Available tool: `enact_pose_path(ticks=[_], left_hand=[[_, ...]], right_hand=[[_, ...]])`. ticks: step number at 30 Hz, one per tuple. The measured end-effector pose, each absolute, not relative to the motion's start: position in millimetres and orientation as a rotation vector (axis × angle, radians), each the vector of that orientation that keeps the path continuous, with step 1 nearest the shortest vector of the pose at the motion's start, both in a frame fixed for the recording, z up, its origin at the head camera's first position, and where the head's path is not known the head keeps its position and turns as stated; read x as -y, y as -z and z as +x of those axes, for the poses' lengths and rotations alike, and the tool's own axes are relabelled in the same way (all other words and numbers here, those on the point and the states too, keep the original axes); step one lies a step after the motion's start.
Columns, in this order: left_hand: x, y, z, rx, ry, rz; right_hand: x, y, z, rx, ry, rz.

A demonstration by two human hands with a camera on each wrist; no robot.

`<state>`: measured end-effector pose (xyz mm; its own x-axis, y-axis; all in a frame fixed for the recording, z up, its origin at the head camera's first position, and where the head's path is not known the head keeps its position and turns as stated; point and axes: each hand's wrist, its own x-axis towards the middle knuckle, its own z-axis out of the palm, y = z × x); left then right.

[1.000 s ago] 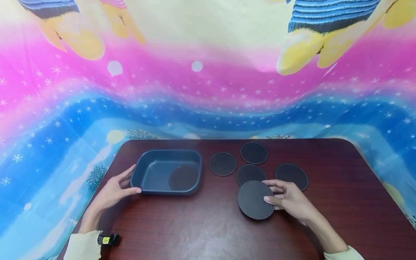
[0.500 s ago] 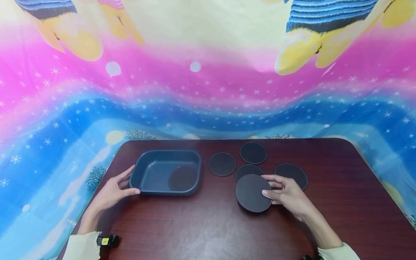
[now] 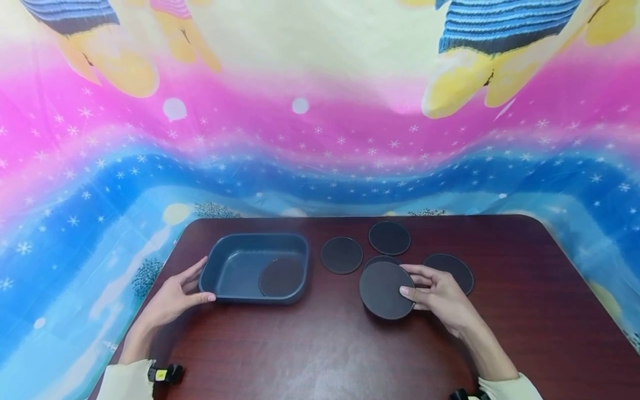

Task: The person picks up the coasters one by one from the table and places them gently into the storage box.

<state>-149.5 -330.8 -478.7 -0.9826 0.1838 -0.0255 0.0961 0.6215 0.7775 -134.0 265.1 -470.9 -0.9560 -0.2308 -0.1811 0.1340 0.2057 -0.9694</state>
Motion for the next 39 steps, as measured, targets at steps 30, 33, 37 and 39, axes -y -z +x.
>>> enact_pose_path(ticks=[30,33,37,39], left_hand=[[330.6,479.9,-149.9,-2.757,-1.290,0.252],[330.6,481.0,-150.1,-2.756,-1.287,0.243],[330.9,480.8,-149.5,-2.757,-1.277,0.232],[331.2,480.1,-149.2,-2.755,-1.280,0.226]], right_hand=[[-244.7,455.1,-146.4,-2.212,1.821,-0.095],[-243.2,454.8,-147.1,-2.212,1.827,-0.099],[-241.2,453.5,-147.7,-2.203,1.834,-0.101],[-240.3,452.3,-148.2,-2.202,1.834,-0.103]])
